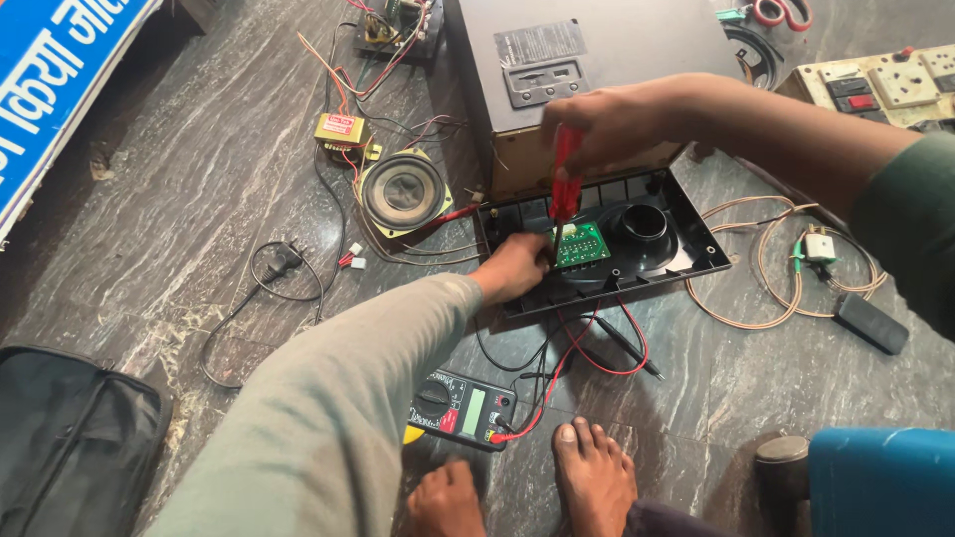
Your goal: The person uses a screwdriver to tighten screws on a circuit board inside a speaker enclosure, then uses a hammer to tap the enclosure's edges. They also use a multimeter to test connections on a separate circuit board.
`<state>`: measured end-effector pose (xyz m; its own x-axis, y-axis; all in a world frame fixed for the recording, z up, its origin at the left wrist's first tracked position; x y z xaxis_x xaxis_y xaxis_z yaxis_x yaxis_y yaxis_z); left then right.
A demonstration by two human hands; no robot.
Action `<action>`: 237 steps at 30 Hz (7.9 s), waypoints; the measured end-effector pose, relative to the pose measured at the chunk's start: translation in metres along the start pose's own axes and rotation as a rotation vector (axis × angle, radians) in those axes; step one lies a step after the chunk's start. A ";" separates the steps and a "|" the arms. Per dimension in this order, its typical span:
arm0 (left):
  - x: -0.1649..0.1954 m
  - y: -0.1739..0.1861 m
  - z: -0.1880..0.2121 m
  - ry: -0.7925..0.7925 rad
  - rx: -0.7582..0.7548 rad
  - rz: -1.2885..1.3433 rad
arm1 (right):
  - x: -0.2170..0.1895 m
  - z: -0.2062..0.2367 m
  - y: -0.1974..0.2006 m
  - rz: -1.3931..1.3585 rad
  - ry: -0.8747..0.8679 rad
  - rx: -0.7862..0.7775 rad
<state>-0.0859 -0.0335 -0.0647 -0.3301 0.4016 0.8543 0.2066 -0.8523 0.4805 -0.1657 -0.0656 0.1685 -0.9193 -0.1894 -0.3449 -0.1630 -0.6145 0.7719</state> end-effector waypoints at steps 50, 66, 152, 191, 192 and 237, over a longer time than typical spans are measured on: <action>0.020 -0.001 0.019 0.214 -0.047 -0.281 | -0.032 0.036 -0.005 0.142 0.355 0.240; 0.028 0.006 0.023 0.273 -0.051 -0.258 | 0.008 0.027 -0.019 0.128 -0.183 0.028; 0.016 -0.012 -0.005 0.043 -0.266 -0.906 | -0.031 0.036 -0.009 0.353 0.021 0.140; 0.009 0.013 -0.007 0.057 -0.231 -0.849 | -0.019 0.031 0.000 0.271 -0.358 0.049; 0.010 0.012 -0.006 0.060 -0.259 -0.836 | -0.019 0.030 -0.001 0.323 -0.357 0.020; 0.030 0.045 0.059 -0.125 0.036 -0.830 | 0.003 0.020 -0.117 -0.068 -0.207 -0.727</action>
<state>-0.0323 -0.0399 -0.0064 -0.2841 0.9295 0.2352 -0.0287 -0.2535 0.9669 -0.1563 0.0210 0.0885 -0.9759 -0.0295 -0.2162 -0.0104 -0.9834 0.1810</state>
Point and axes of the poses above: each hand's wrist, its own z-axis away from the middle knuckle, its own y-axis out of the back of the hand, x = y × z, the point moved 8 cm from there along -z, towards the middle knuckle, and after that the axes turned 12 degrees about -x, right-handed, at the moved point
